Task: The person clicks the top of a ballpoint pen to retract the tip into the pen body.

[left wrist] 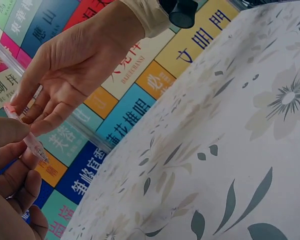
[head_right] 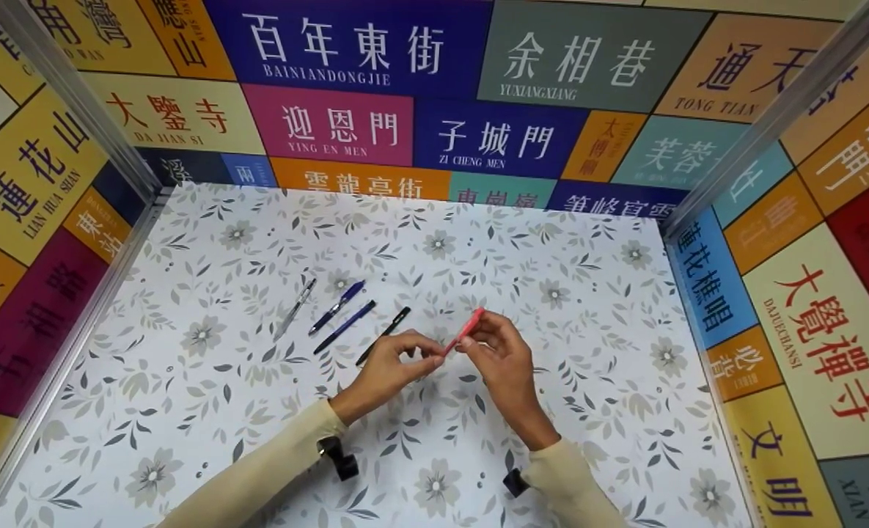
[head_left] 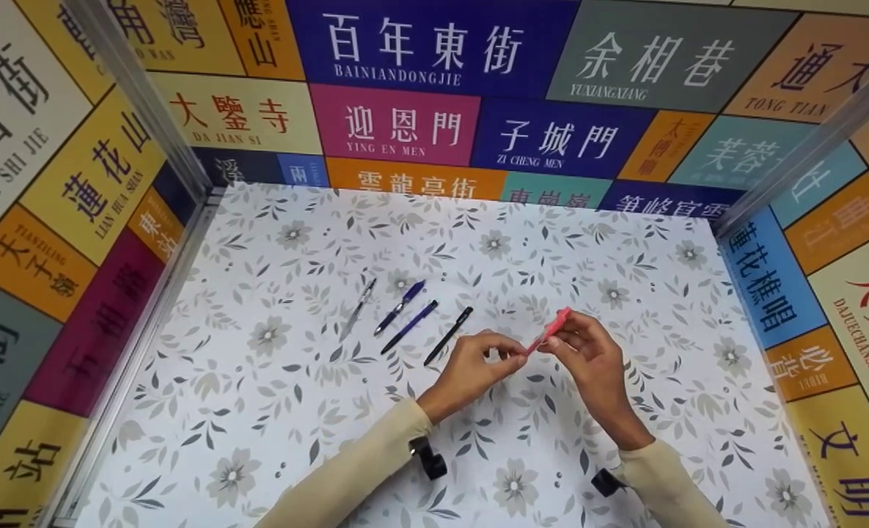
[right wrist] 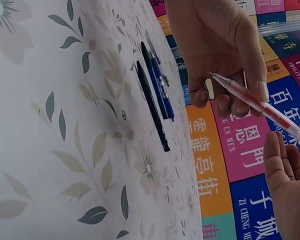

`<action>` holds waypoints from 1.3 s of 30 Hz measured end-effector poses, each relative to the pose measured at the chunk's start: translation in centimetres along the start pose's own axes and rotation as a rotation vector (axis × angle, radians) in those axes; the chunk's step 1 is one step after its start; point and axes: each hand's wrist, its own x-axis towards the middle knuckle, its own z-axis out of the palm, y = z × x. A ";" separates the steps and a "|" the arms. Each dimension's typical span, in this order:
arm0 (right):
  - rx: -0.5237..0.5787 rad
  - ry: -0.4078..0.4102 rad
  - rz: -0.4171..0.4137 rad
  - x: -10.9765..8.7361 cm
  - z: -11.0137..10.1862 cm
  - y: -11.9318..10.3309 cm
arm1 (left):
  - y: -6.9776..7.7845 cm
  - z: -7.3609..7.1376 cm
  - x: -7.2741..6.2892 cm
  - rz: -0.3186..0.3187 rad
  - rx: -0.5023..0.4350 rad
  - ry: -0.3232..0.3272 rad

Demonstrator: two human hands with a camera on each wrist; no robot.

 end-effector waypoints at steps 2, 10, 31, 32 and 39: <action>0.005 0.009 0.003 0.1 0.3 -0.2 | 0.1 0.0 0.0 0.007 -0.005 0.004; 0.003 0.049 0.019 0.3 1.0 -0.9 | 0.4 0.1 0.0 0.025 -0.027 0.018; -0.053 0.055 -0.024 0.3 1.7 -1.2 | 1.0 0.5 -0.5 -0.001 -0.079 0.051; -0.053 0.048 -0.032 0.3 1.7 -1.2 | 1.0 0.5 -0.5 -0.002 -0.083 0.048; -0.069 0.002 -0.079 0.3 1.5 -1.0 | 1.3 0.3 -0.5 -0.004 -0.075 0.029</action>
